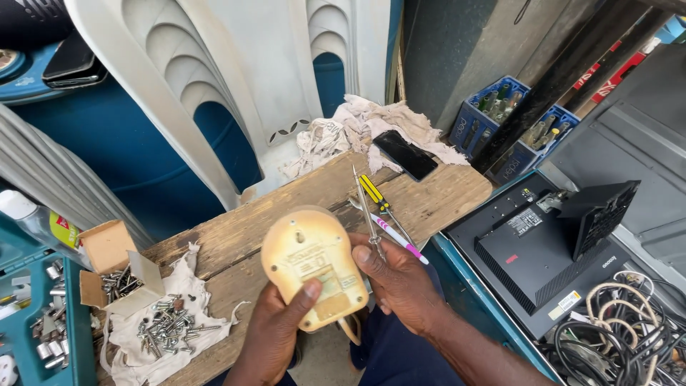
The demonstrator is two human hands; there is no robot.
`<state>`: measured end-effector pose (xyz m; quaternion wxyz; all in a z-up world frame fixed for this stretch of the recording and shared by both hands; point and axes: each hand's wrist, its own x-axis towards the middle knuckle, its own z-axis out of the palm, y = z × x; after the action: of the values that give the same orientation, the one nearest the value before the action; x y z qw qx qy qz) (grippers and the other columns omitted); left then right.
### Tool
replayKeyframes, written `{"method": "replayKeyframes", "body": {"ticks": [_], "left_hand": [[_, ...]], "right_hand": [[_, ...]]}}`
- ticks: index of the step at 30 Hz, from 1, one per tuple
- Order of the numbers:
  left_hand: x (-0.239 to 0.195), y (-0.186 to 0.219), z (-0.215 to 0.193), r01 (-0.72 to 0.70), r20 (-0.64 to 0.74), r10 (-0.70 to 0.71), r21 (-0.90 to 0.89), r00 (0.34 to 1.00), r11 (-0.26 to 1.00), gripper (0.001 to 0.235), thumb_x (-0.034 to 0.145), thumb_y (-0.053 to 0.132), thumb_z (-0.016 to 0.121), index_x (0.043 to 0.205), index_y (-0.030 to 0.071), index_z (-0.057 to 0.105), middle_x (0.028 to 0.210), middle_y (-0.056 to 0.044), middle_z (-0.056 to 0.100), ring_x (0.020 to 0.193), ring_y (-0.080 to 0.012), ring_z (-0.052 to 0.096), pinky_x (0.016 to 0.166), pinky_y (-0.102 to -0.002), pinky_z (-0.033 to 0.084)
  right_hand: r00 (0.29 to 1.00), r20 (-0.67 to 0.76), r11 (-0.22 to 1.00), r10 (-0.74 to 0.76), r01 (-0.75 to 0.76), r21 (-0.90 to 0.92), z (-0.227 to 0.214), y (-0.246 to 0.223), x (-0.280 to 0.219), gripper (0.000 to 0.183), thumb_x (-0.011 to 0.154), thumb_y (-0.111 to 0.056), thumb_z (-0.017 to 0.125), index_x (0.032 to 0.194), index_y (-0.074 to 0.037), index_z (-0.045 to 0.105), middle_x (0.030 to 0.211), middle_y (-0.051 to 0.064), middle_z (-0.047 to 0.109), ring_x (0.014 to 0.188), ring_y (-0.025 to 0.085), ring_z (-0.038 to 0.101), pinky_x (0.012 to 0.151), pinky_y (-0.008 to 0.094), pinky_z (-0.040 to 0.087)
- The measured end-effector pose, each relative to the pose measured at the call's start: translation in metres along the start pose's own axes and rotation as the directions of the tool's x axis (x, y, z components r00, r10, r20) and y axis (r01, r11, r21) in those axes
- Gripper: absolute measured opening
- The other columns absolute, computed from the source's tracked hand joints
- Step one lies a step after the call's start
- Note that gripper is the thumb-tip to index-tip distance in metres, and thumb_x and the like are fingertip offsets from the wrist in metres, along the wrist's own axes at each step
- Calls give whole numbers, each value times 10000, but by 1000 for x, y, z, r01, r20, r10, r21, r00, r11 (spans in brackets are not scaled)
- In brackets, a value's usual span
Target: The person uses a screwdriver to open and inspect the internal components of a plastic electronic device. They handle screws from a small box and use a brush to clean parts on a wooden board.
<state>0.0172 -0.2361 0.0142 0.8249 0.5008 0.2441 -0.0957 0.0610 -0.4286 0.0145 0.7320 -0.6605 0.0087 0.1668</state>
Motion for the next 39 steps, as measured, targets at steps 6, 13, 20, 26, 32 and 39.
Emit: {"method": "replayKeyframes", "body": {"ticks": [6, 13, 20, 26, 32, 39], "left_hand": [[-9, 29, -12, -49, -221, -10, -263, 975, 964, 747, 826, 248, 578, 1553, 80, 554, 1531, -131, 666, 1390, -286, 611, 1190, -477, 464], [-13, 21, -32, -65, -217, -6, -319, 976, 945, 805, 802, 312, 547, 1583, 119, 545, 1571, -140, 652, 1457, -341, 594, 1167, -605, 480], [8, -10, -46, -52, -49, 49, -60, 998, 997, 803, 812, 387, 639, 1581, 166, 564, 1488, -119, 739, 1296, -349, 737, 1035, -538, 638], [10, -9, -51, -94, -3, 94, -46, 996, 995, 795, 822, 428, 631, 1567, 156, 577, 1420, -142, 781, 1197, -346, 785, 944, -502, 668], [18, -13, -60, -105, 42, 110, -120, 993, 987, 725, 835, 330, 678, 1519, 98, 616, 1407, -172, 776, 1191, -369, 779, 928, -535, 667], [20, -14, -65, -169, 111, 176, -74, 978, 983, 789, 848, 336, 686, 1601, 183, 509, 1494, -123, 727, 1293, -347, 744, 982, -555, 663]], "right_hand": [[989, 14, 986, 150, -149, -77, -15, 9, 7, 548, 980, -426, 555, 1423, -118, 653, 1155, 79, 789, 486, 206, 463, 661, 475, 614], [920, -377, 730, -102, -189, -657, -52, -28, 43, 303, 1000, -426, 690, 1193, -265, 859, 1092, -75, 807, 956, 150, 690, 815, 337, 503], [994, -95, 148, -53, -86, -985, -65, -17, 97, 340, 1013, -385, 543, 1241, -342, 791, 1434, -81, 700, 1250, 244, 651, 912, 484, 545], [999, 40, -155, 10, 41, -987, -54, -28, 107, 405, 1047, -356, 505, 1404, -293, 685, 1338, -20, 728, 1193, 244, 688, 813, 448, 593], [995, 62, -230, 72, 77, -970, -50, -35, 107, 428, 1041, -372, 473, 1404, -220, 643, 1400, 38, 692, 1202, 283, 700, 873, 495, 617], [982, -33, 101, -184, -14, -995, -63, -19, 97, 406, 1013, -473, 571, 1339, -286, 727, 1299, -62, 698, 1118, 277, 696, 835, 521, 546]]}}
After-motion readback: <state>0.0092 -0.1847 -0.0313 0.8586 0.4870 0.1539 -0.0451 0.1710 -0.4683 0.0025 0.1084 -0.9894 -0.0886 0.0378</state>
